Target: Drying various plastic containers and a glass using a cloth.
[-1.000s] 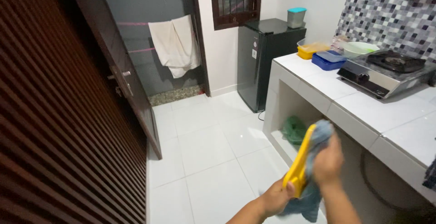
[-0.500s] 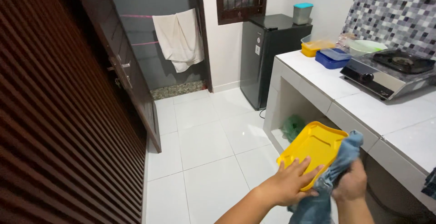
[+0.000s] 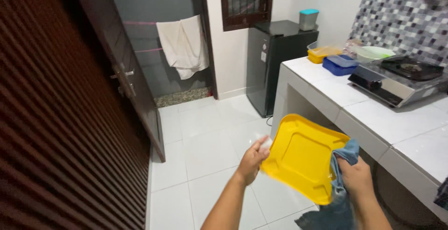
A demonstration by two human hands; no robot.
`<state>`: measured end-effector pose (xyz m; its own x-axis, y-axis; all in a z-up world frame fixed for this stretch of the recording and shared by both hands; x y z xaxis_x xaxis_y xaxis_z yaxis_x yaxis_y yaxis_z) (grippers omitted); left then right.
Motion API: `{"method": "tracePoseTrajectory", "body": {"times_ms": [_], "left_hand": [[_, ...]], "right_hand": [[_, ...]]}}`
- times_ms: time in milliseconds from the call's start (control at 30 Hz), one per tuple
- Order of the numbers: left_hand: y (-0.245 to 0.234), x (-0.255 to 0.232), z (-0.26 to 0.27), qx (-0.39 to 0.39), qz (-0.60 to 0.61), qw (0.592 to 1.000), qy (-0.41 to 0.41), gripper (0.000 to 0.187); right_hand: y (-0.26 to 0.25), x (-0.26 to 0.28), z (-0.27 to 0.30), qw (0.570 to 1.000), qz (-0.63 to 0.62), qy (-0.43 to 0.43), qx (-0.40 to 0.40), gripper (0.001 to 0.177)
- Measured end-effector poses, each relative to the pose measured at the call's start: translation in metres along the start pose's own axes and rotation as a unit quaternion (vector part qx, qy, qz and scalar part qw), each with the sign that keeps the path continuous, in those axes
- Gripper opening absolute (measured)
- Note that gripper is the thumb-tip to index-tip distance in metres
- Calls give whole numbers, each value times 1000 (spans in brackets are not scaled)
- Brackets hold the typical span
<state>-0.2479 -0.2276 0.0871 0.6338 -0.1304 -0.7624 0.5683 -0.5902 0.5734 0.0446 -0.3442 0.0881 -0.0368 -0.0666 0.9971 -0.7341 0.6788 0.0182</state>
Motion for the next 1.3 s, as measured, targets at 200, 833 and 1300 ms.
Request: {"method": "tracePoseTrajectory", "body": {"times_ms": [200, 833, 1300], "left_hand": [[7, 18, 37, 110, 142, 978, -104, 85], [-50, 32, 106, 153, 50, 987, 12, 78], [-59, -20, 131, 106, 16, 993, 38, 93]], "right_hand": [[43, 20, 31, 959, 281, -19, -39, 32], [177, -6, 108, 921, 254, -276, 106, 84], [214, 2, 114, 850, 383, -340, 124, 95]]}}
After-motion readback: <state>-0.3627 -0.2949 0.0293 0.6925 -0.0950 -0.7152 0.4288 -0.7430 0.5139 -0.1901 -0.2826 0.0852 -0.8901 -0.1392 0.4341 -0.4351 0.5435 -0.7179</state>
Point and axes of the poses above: each hand's wrist, its own z-axis away from the middle knuckle, its own y-axis out of the palm, x = y × z, the point moved 1 cm from there along -z, towards the middle knuckle, and after that the axes turned 11 degrees about y, right-handed, at the moved point
